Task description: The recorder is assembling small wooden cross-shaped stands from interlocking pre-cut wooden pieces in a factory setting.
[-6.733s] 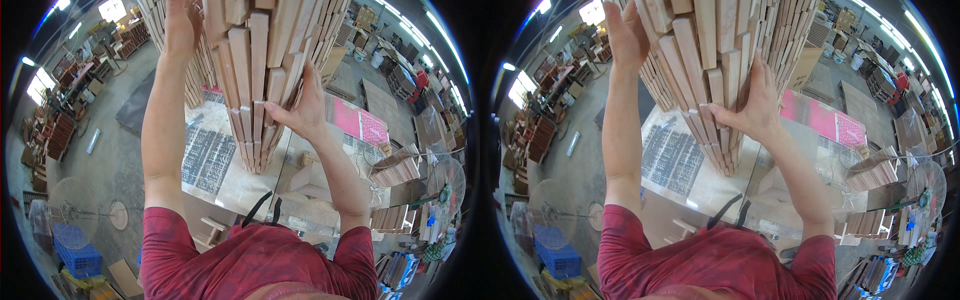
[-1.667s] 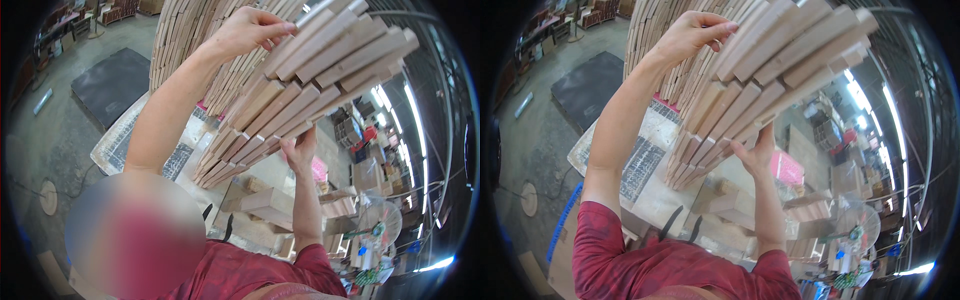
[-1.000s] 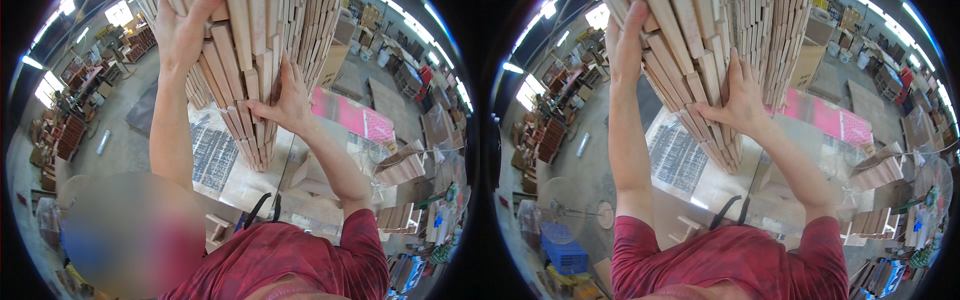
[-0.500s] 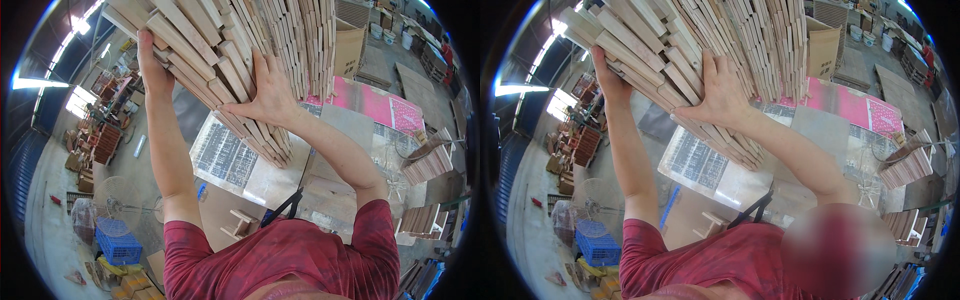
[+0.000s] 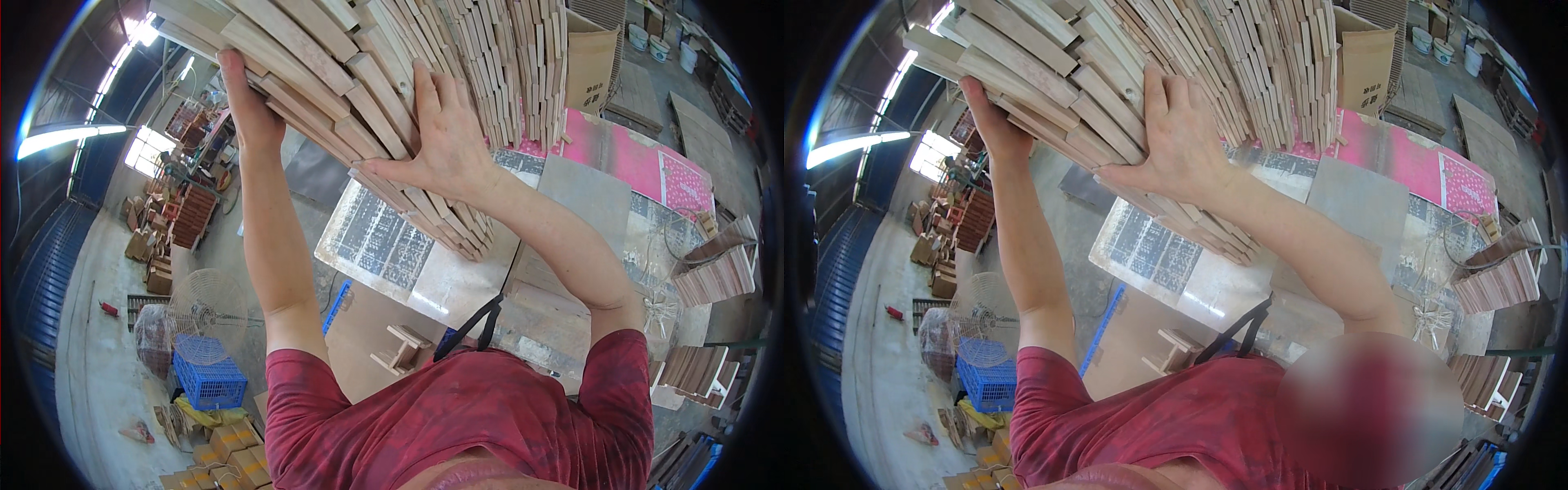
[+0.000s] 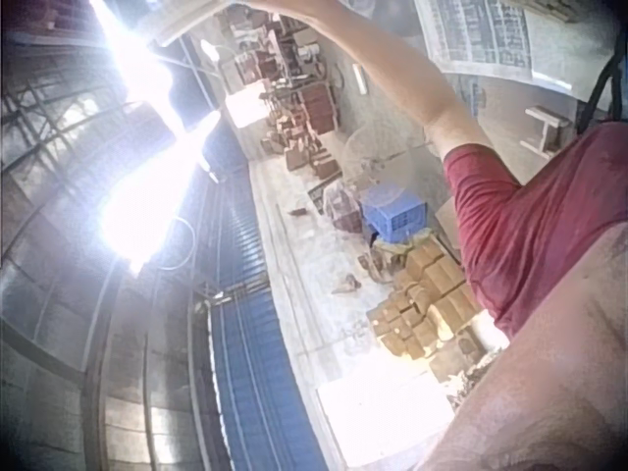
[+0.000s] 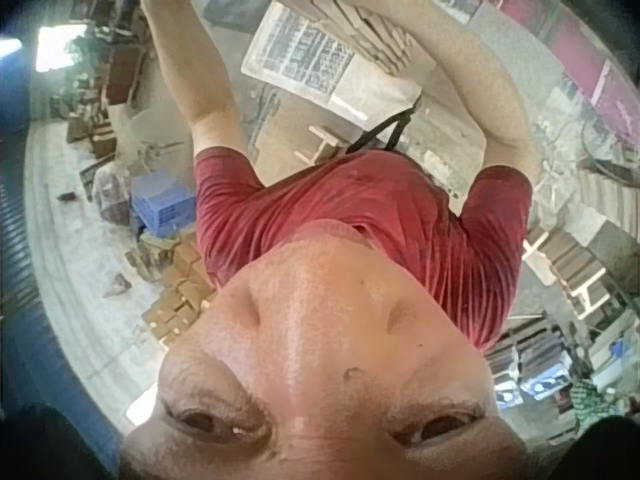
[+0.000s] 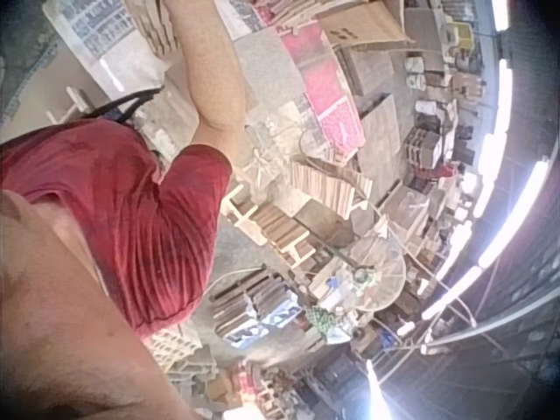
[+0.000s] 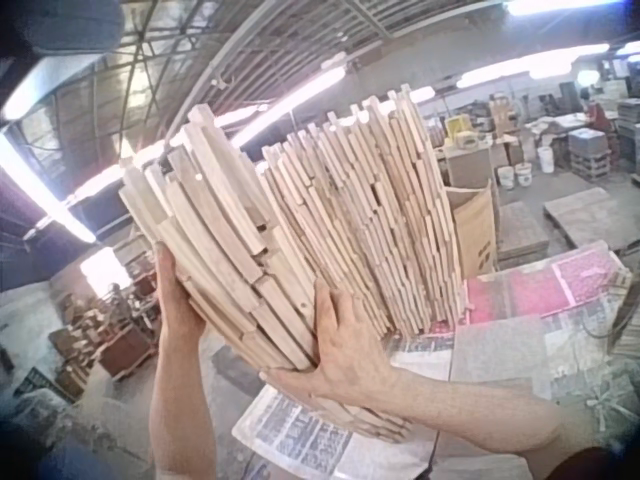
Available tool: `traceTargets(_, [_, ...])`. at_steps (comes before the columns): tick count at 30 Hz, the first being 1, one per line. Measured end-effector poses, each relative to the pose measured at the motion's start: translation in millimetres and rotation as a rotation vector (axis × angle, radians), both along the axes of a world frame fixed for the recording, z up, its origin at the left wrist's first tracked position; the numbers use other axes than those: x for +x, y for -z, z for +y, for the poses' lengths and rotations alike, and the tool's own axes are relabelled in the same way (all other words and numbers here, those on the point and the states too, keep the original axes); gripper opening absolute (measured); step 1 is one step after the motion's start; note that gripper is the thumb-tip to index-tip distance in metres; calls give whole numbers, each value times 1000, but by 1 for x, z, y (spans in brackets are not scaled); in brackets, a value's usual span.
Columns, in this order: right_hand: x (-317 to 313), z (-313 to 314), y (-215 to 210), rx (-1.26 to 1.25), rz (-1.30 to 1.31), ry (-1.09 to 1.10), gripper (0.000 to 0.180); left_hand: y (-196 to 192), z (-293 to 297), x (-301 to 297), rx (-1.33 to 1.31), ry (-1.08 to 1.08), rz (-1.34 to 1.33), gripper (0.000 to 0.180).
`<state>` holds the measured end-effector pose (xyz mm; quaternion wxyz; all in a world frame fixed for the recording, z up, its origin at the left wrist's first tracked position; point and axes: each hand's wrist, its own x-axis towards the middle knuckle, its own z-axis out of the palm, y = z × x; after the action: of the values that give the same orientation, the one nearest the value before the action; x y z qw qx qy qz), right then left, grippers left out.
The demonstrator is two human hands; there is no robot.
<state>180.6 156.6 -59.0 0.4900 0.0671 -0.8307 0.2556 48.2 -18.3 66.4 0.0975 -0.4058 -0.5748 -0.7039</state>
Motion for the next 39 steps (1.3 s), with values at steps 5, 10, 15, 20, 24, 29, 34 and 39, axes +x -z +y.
traceTargets(5, [4,-4,-4,66,18,47,133,6,-5,-6,1,67,11,88])
traceTargets(10, [15,4,-18,185,-21,82,128,19,-10,-17,96,87,-20,82])
traceTargets(15, [5,16,-117,7,308,-28,104,9,-1,-19,85,29,286,96])
traceTargets(20, [-44,-21,-129,-75,194,-9,111,8,0,6,91,-178,385,85])
traceTargets(24, [-36,-25,-118,-68,227,-135,108,17,2,0,214,-127,419,57])
traceTargets(29, [-56,-18,-114,15,435,-148,101,17,0,6,125,-183,356,62])
traceTargets(34, [-46,-15,-128,-126,321,-208,95,-3,10,20,215,-96,283,66])
traceTargets(39, [-41,0,-98,-74,271,-221,101,18,9,6,243,-78,376,67])
